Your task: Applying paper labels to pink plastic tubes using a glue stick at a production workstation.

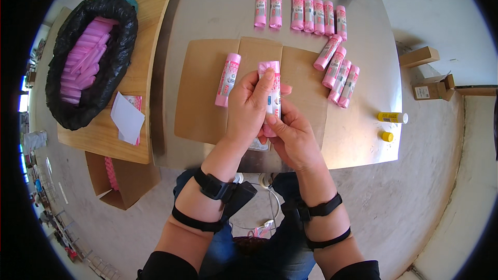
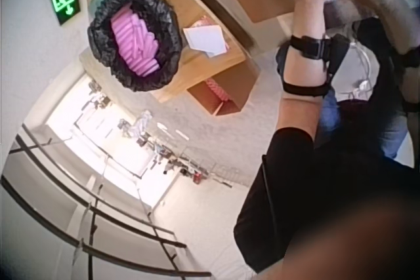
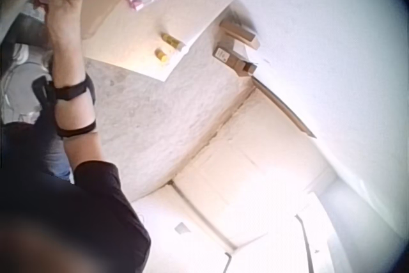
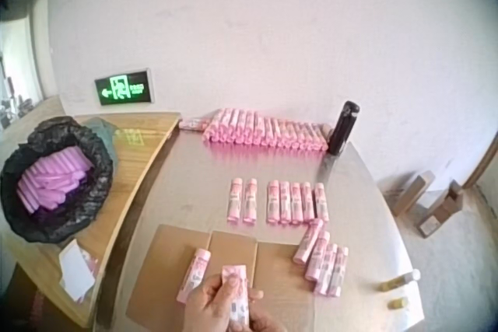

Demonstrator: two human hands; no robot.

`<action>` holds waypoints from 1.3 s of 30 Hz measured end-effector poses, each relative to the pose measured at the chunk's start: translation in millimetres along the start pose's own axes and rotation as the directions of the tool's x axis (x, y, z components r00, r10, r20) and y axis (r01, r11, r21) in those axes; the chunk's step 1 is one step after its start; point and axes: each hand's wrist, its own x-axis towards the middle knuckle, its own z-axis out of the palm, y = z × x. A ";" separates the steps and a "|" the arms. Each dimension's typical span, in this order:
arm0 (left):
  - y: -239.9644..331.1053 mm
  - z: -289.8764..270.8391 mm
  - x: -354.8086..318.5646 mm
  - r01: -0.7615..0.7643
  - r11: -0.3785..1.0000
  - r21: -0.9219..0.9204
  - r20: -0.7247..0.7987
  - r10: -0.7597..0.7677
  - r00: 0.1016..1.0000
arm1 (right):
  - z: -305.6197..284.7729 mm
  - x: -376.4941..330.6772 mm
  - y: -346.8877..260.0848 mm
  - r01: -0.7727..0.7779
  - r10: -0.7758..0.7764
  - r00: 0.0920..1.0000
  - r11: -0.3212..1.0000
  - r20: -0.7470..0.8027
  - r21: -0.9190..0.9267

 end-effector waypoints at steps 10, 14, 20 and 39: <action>-0.2 -5.6 1.5 -0.045 0.998 0.043 0.283 0.031 0.958 | -16.1 -2.8 -11.2 -0.017 0.015 0.999 0.999 0.042 0.043; -4.9 -5.6 0.8 0.000 0.999 0.033 0.230 -0.007 0.973 | -13.8 -6.0 -7.4 -0.018 0.021 0.998 0.999 0.064 -0.042; -2.6 5.6 2.6 0.148 0.988 0.033 -0.044 -0.146 0.988 | -18.9 -4.3 -3.8 -0.018 0.027 0.998 0.987 0.055 -0.159; -15.1 -14.8 14.6 0.123 0.992 0.009 0.058 -0.123 0.991 | -191.0 122.4 -153.3 -0.289 -0.632 0.591 0.413 -0.500 -0.864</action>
